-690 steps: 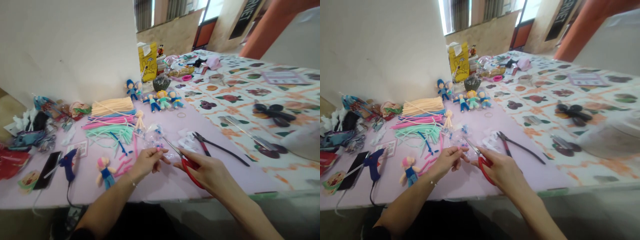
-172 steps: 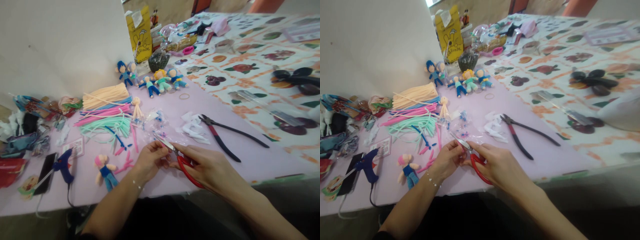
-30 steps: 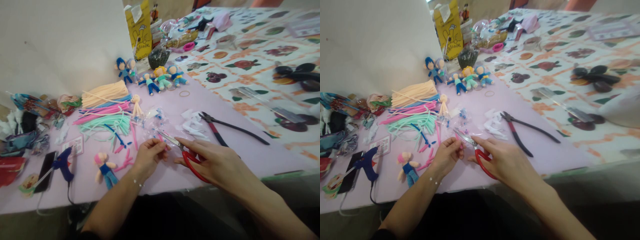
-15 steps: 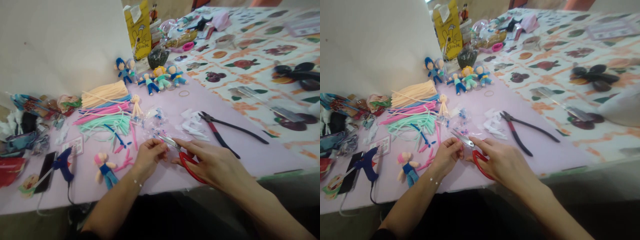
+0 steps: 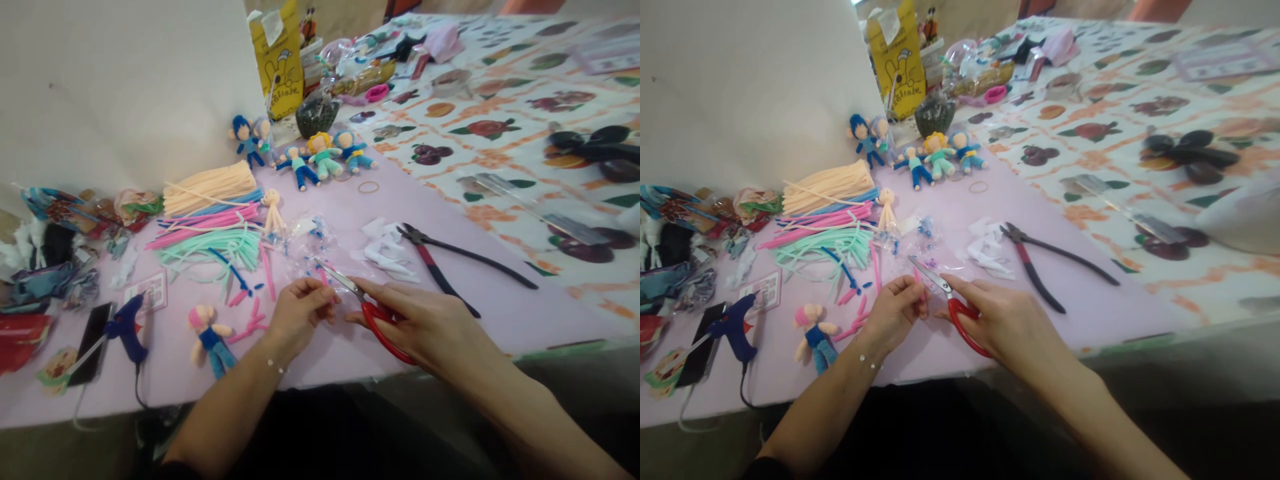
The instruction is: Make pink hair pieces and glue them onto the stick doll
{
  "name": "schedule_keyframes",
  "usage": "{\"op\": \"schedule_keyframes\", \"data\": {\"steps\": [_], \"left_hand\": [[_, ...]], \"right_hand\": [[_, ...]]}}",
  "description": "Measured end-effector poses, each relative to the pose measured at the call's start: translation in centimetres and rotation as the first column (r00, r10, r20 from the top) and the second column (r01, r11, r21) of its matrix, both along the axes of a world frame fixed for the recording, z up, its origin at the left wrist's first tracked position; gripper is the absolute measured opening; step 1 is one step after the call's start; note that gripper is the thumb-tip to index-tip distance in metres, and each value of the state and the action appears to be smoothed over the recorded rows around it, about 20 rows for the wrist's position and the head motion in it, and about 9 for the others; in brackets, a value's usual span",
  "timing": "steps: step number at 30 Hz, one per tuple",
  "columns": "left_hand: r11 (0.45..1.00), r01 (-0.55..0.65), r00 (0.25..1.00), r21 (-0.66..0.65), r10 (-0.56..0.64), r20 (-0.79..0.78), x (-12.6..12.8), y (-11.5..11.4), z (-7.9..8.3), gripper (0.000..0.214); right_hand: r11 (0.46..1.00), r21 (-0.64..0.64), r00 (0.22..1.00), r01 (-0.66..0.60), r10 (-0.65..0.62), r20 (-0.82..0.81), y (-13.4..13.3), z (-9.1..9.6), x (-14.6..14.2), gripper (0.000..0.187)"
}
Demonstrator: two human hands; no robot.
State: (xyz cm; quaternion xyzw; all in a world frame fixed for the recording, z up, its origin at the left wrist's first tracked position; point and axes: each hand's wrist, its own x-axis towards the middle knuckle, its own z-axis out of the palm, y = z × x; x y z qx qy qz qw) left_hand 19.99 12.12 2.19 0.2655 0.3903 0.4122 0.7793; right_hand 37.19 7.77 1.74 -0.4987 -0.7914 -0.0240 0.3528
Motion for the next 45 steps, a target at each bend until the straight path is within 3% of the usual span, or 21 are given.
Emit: {"op": "schedule_keyframes", "data": {"steps": [13, 19, 25, 28, 31, 33, 35, 37, 39, 40, 45], "left_hand": [[0.999, 0.005, 1.0, 0.035, -0.006, 0.027, -0.2, 0.2, -0.6, 0.048], [0.983, 0.012, 1.0, 0.182, -0.006, -0.031, -0.2, 0.5, -0.7, 0.042], [0.904, -0.074, 0.965, 0.421, 0.171, -0.198, -0.3, 0.2, 0.8, 0.037], [0.812, -0.06, 0.913, 0.58, 0.28, -0.296, -1.9, -0.4, 2.7, 0.028], [0.653, 0.029, 0.775, 0.756, 0.463, -0.43, -5.3, -0.5, 4.8, 0.015], [0.625, 0.099, 0.618, 0.774, 0.571, -0.54, -8.1, -0.4, 5.8, 0.013], [0.693, 0.242, 0.396, 0.679, 0.569, -0.721, -10.6, -0.2, 6.2, 0.01], [0.788, 0.4, 0.112, 0.468, 0.465, -0.878, -12.2, -0.3, 6.0, 0.012], [0.832, 0.481, -0.071, 0.277, 0.352, -0.933, -12.9, -0.5, 5.4, 0.015], [0.838, 0.5, -0.119, 0.218, 0.316, -0.941, -13.0, -0.6, 5.1, 0.016], [0.844, 0.527, -0.218, 0.094, 0.241, -0.946, -12.7, -0.9, 3.9, 0.021]], "right_hand": [[0.99, -0.098, 0.995, 0.098, -0.099, -0.001, 0.5, -0.7, 1.4, 0.034], [0.99, -0.109, 0.995, 0.091, -0.087, 0.045, 0.5, -0.2, 1.2, 0.037], [0.99, -0.101, 0.992, 0.101, -0.093, 0.079, 0.6, 0.2, 1.0, 0.036], [0.99, -0.068, 0.989, 0.124, -0.117, 0.095, 0.7, 0.4, 1.0, 0.047], [0.991, -0.028, 0.988, 0.134, -0.131, 0.087, 0.8, 0.7, 0.8, 0.065], [0.99, -0.001, 0.987, 0.141, -0.141, 0.082, 0.9, 0.9, 0.6, 0.074], [0.989, 0.011, 0.985, 0.15, -0.151, 0.088, 0.9, 1.1, 0.3, 0.08], [0.986, 0.008, 0.981, 0.168, -0.168, 0.098, 0.9, 1.2, 0.1, 0.083], [0.983, -0.016, 0.979, 0.181, -0.179, 0.1, 1.0, 1.2, 0.1, 0.085], [0.981, -0.028, 0.977, 0.19, -0.187, 0.098, 1.0, 1.2, 0.1, 0.087], [0.973, -0.089, 0.974, 0.213, -0.205, 0.095, 1.2, 1.3, 0.3, 0.09]]}}
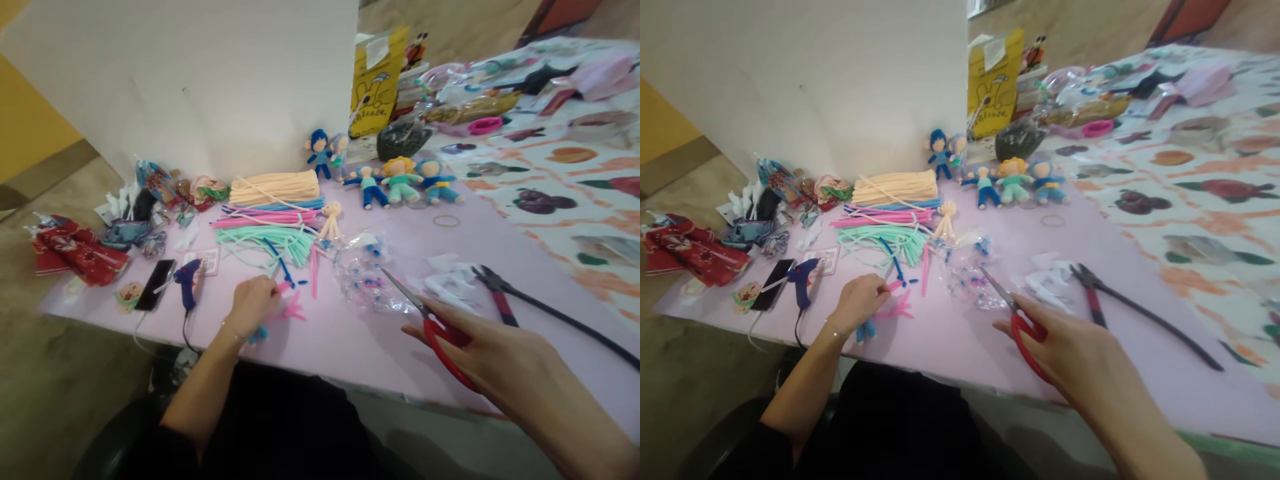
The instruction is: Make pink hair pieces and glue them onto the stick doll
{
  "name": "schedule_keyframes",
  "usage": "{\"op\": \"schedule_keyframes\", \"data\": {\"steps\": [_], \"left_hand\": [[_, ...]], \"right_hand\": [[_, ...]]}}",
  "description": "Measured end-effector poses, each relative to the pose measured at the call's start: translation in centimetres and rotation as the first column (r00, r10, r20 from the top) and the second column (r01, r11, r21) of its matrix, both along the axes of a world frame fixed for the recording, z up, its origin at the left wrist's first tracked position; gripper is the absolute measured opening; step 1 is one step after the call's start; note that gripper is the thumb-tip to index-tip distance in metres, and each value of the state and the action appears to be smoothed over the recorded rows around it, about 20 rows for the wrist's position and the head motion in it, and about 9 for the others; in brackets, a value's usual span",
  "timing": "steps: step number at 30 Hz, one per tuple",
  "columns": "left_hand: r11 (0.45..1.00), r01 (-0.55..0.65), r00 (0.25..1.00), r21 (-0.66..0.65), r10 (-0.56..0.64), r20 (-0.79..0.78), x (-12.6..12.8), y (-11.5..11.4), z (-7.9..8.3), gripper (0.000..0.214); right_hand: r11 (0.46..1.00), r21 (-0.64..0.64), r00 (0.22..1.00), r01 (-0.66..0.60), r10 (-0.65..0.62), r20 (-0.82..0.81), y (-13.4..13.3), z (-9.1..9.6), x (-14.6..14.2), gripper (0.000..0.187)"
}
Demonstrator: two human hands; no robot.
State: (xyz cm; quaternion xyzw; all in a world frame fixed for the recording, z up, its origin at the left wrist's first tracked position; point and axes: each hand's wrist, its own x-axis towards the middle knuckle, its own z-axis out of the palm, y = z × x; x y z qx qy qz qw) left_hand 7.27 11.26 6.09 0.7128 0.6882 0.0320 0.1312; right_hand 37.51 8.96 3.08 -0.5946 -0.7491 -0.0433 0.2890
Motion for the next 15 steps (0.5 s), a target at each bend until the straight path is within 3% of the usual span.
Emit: {"op": "schedule_keyframes", "data": {"steps": [4, 10, 15], "left_hand": [[0.999, 0.004, 0.999, -0.034, -0.005, -0.041, -0.3, 0.2, -0.2, 0.023], [0.999, 0.019, 0.999, -0.036, -0.02, -0.032, -0.8, 0.2, -0.9, 0.023], [0.999, 0.036, 0.999, -0.016, -0.036, -0.002, -1.2, 0.3, -1.3, 0.022]], "right_hand": [[0.999, -0.048, 1.0, 0.008, -0.008, 0.01, 0.1, -0.2, 0.1, 0.079], [0.998, 0.051, 0.999, 0.022, -0.024, 0.027, 0.3, -0.6, 0.0, 0.093], [1.0, -0.009, 0.999, 0.007, -0.006, 0.045, 0.2, -0.3, 0.1, 0.089]]}}
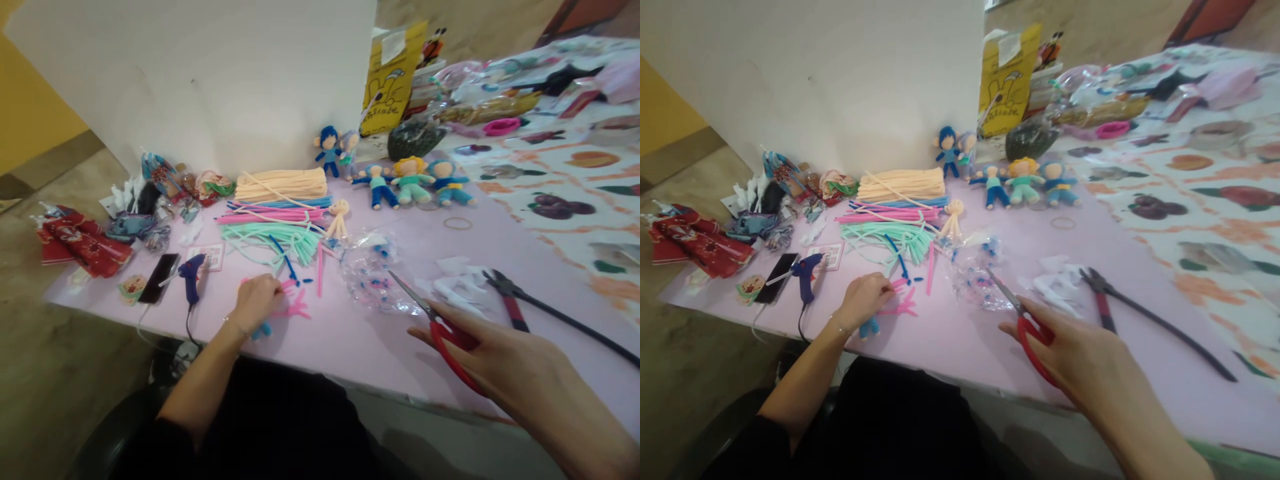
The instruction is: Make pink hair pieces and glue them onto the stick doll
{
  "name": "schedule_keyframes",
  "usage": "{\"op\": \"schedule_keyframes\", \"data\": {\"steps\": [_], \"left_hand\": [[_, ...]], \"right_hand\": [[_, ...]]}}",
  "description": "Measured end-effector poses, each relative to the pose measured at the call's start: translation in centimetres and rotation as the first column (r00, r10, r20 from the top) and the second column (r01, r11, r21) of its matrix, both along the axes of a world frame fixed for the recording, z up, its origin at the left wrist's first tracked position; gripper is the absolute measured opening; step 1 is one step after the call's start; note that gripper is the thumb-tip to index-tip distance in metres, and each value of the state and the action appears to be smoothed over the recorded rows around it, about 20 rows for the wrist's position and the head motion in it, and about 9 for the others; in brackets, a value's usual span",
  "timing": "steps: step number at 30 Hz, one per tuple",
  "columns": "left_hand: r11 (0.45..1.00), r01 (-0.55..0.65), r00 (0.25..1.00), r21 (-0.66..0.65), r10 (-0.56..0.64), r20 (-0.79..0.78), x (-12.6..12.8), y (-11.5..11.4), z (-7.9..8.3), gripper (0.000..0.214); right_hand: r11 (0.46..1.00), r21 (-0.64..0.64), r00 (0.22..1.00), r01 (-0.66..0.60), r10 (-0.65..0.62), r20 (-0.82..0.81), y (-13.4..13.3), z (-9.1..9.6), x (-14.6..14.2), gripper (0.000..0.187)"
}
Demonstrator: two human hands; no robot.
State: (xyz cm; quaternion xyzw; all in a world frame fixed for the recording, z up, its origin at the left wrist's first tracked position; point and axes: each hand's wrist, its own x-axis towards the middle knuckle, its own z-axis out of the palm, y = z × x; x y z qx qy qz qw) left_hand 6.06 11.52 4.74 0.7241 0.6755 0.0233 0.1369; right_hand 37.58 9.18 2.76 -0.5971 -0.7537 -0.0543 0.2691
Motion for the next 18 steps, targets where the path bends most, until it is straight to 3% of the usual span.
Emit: {"op": "schedule_keyframes", "data": {"steps": [11, 18], "left_hand": [[0.997, 0.078, 0.997, -0.007, -0.078, 0.028, 1.0, -0.8, 0.2, 0.019], [0.992, 0.125, 0.992, -0.028, -0.124, 0.039, 1.5, -0.6, -0.7, 0.016]], "right_hand": [[1.0, -0.018, 0.999, -0.026, 0.025, -0.025, 0.0, 0.7, -0.3, 0.092], [0.996, -0.088, 0.997, -0.021, 0.015, -0.071, -0.4, 0.9, -0.3, 0.074]]}}
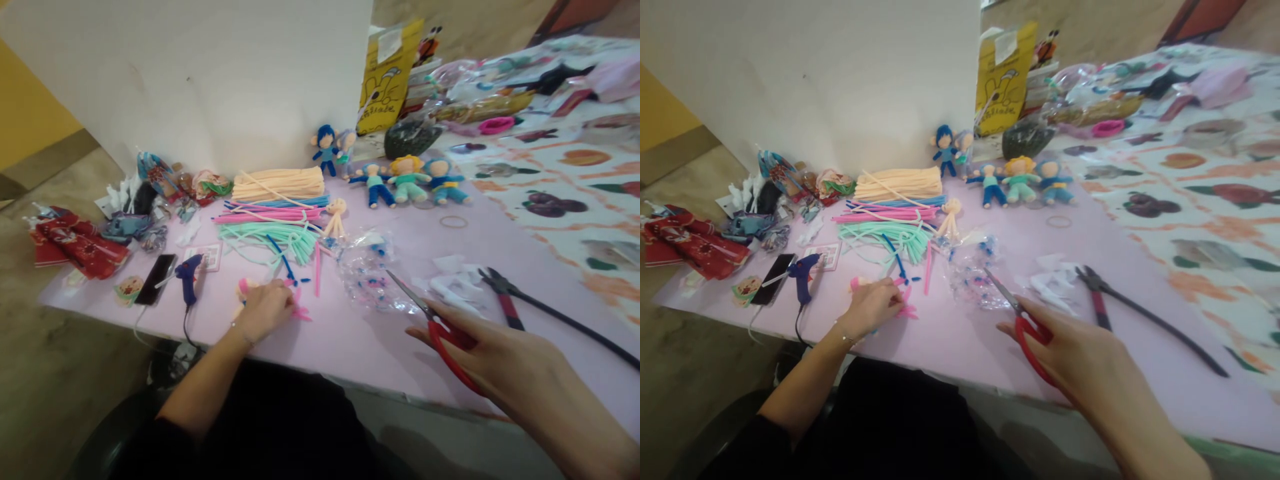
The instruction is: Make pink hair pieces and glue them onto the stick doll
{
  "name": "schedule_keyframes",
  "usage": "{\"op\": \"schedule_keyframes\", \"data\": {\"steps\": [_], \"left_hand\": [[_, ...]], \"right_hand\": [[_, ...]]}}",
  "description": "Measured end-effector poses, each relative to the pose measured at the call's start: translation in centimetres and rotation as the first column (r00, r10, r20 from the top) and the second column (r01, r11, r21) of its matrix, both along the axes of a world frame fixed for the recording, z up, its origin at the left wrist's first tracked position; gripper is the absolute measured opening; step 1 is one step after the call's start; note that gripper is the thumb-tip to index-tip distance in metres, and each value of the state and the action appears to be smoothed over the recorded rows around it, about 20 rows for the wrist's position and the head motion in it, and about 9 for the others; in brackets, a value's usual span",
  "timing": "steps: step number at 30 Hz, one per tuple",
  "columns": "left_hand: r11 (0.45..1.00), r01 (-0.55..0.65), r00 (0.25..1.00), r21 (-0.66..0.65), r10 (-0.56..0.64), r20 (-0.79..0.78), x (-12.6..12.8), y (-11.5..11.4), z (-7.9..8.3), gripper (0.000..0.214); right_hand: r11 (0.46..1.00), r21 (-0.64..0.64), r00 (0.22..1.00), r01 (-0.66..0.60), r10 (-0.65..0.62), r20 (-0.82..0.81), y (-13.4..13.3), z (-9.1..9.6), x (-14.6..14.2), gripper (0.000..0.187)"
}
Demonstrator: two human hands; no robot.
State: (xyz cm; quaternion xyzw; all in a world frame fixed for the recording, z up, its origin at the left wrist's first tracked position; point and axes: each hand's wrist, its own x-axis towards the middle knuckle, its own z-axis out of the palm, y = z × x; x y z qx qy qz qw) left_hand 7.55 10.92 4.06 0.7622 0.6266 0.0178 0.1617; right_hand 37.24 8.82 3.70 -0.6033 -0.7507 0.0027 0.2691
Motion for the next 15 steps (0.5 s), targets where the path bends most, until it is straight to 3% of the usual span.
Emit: {"op": "schedule_keyframes", "data": {"steps": [6, 15], "left_hand": [[1.0, 0.007, 1.0, 0.011, -0.007, -0.002, 0.06, -0.22, 0.27, 0.02], [0.999, 0.03, 0.998, 0.012, -0.031, 0.059, 0.57, -0.11, -0.18, 0.012]], "right_hand": [[1.0, 0.02, 1.0, -0.002, 0.002, 0.017, -0.02, 0.1, -0.19, 0.09], [1.0, 0.002, 1.0, -0.008, 0.008, 0.012, -0.16, 0.01, 0.1, 0.088]]}}
